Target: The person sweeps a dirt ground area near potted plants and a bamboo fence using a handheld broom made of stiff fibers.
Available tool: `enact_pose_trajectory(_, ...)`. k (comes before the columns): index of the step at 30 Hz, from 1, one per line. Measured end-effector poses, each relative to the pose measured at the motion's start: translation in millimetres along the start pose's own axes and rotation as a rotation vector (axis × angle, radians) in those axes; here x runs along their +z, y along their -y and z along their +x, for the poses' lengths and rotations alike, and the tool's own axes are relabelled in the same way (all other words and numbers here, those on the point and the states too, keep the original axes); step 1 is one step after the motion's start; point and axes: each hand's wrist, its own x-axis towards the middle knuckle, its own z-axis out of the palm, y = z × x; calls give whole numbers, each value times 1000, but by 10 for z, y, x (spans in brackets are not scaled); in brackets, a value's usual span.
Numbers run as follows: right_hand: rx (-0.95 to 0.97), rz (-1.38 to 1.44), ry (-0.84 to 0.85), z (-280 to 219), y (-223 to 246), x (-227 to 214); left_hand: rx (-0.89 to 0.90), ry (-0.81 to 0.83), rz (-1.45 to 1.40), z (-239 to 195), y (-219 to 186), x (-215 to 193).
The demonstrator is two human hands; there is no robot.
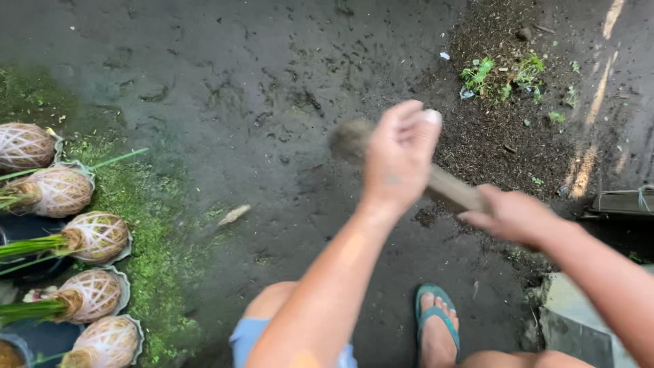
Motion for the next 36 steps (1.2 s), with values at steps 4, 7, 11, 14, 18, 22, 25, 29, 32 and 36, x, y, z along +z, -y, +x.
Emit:
enact_pose_trajectory(4, -543, -85, 21, 285, 821, 503, 17, 8, -79, 106, 76, -49)
enact_pose_trajectory(7, -687, -99, 61, 555, 974, 818, -4, 75, -124, -122, 75, -11)
enact_pose_trajectory(11, -339, -132, 70, 1302, 321, 844, -1, 41, -27, -403, -8, -294)
enact_pose_trajectory(14, 11, 7, -25, 1623, -837, 487, -10, -49, -12, -384, 7, -379)
enact_pose_trajectory(18, 332, 156, -205, 1602, -1852, 151, 27, -40, 44, -381, 315, -301)
enact_pose_trajectory(22, 135, 147, -304, 1191, -1662, 291, -3, -79, -9, -413, 765, 204)
enact_pose_trajectory(25, -83, 246, -193, 1138, -924, 722, -74, 3, 51, -540, 881, 495)
enact_pose_trajectory(29, -528, 1123, -13, 1721, 252, 1626, -102, 68, 65, -563, 924, 588)
enact_pose_trajectory(32, -613, 539, -584, 1896, 749, 1929, -91, 38, 96, -496, 935, 475)
enact_pose_trajectory(36, -85, 203, 22, 2298, 164, 974, -136, -38, 92, -522, 896, 221)
